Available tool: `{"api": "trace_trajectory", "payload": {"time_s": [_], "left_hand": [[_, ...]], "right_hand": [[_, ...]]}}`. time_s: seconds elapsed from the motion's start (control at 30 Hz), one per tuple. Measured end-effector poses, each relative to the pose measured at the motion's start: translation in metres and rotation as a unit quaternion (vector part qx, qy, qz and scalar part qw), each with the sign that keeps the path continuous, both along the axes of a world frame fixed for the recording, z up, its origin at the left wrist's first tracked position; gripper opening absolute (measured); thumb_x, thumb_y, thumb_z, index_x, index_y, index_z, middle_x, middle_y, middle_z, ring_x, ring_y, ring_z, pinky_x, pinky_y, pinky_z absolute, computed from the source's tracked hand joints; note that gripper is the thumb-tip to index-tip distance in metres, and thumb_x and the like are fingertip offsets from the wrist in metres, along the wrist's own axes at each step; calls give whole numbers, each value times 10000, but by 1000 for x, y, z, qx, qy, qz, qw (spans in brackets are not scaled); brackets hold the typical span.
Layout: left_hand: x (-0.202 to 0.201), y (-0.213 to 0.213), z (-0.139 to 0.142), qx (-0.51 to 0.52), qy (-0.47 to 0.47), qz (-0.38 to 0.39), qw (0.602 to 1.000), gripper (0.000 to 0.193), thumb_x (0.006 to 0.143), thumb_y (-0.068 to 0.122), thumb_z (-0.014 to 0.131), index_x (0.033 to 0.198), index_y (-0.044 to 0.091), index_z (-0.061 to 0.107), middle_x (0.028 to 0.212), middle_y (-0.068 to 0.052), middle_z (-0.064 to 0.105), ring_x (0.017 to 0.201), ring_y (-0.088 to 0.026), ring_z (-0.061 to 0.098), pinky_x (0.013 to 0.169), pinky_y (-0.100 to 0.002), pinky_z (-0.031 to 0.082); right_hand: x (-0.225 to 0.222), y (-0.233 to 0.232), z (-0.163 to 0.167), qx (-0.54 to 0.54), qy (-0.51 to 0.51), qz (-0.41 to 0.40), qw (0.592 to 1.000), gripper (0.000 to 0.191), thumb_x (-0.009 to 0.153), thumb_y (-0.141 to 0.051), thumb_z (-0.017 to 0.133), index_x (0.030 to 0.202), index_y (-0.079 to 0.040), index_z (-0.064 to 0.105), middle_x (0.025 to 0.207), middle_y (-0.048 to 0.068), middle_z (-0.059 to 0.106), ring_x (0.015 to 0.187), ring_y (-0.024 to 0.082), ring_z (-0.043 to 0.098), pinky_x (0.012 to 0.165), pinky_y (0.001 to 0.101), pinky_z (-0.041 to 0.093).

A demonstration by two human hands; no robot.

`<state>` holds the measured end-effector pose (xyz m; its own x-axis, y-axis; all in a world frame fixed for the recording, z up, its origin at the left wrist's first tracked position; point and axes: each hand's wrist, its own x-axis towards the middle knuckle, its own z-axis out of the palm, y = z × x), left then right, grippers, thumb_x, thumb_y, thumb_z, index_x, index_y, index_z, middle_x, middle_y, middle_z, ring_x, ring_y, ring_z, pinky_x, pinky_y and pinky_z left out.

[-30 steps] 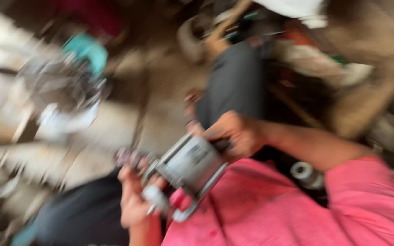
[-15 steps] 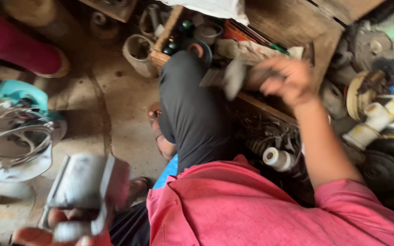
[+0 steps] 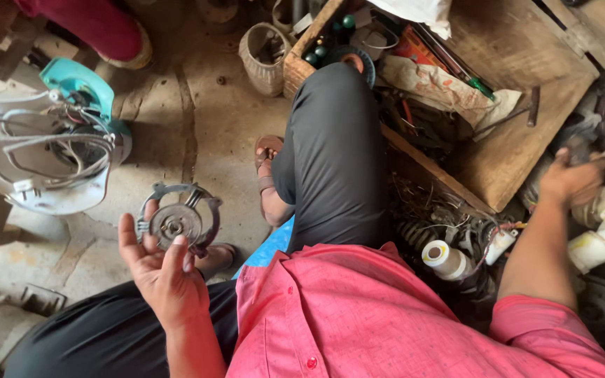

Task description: The person sits on the floor and assembles small metal components of a motor. They insert a small metal piece into a circular housing, then fit a cylindrical metal casing over it, repeatedly checking the fit and alignment by hand.

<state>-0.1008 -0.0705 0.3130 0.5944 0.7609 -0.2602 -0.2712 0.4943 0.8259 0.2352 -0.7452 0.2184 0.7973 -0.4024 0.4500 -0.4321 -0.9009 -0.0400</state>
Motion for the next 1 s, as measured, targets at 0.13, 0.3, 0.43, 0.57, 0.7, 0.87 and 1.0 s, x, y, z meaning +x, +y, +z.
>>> {"api": "trace_trajectory", "payload": {"time_s": [0.13, 0.3, 0.43, 0.57, 0.7, 0.87, 1.0], "left_hand": [[3, 0, -2, -15, 49, -28, 998, 837, 900, -130, 562, 1636, 39, 202, 1603, -188, 410, 1026, -92, 596, 651, -170, 443], [6, 2, -23, -17, 64, -64, 996, 851, 924, -96, 587, 1654, 51, 174, 1627, -165, 383, 866, -83, 522, 665, -198, 460], [9, 2, -45, -34, 113, -65, 991, 856, 903, -70, 602, 1636, 48, 177, 1557, -96, 455, 942, -55, 576, 631, -186, 442], [14, 2, -55, -61, 159, -77, 982, 828, 960, 79, 623, 1682, 67, 219, 1159, -44, 523, 844, -72, 524, 629, -220, 429], [13, 1, -50, -139, 145, -92, 975, 792, 983, 441, 449, 1674, 131, 216, 1048, 24, 543, 815, -100, 524, 613, -272, 435], [17, -5, -52, -114, 174, -95, 974, 1013, 970, 801, 248, 1708, 107, 247, 1044, 42, 503, 818, -121, 439, 638, -296, 376], [21, -5, -53, -82, 205, -116, 968, 1171, 848, 926, 208, 1703, 125, 216, 1057, 47, 494, 804, -123, 424, 630, -284, 351]], "right_hand": [[-1, 14, 3, -6, 71, -48, 996, 614, 874, -419, 892, 1192, 8, 586, 1056, 235, 709, 928, 449, 670, 754, 559, 493], [41, 16, 48, -74, 245, -86, 963, 690, 884, -614, 835, 1088, 37, 723, 1132, 260, 707, 997, 458, 677, 797, 560, 530], [119, 20, 62, 116, 15, 357, 927, 562, 1029, -331, 723, 1295, 149, 604, 1254, 346, 609, 1179, 495, 583, 976, 553, 462], [229, 48, 68, 132, 129, 325, 928, 502, 1016, -300, 730, 1276, 115, 617, 1220, 306, 626, 1141, 448, 601, 960, 513, 478], [291, 94, 81, 79, 193, 264, 942, 445, 1004, -268, 737, 1258, 81, 630, 1186, 266, 642, 1103, 401, 619, 945, 473, 495], [275, 120, 73, 44, 215, 199, 955, 377, 988, -229, 746, 1234, 38, 646, 1144, 217, 662, 1056, 342, 642, 925, 423, 515], [278, 147, 84, 27, 168, 167, 971, 327, 976, -198, 754, 1216, 4, 659, 1110, 177, 678, 1018, 295, 660, 910, 384, 531]]}}
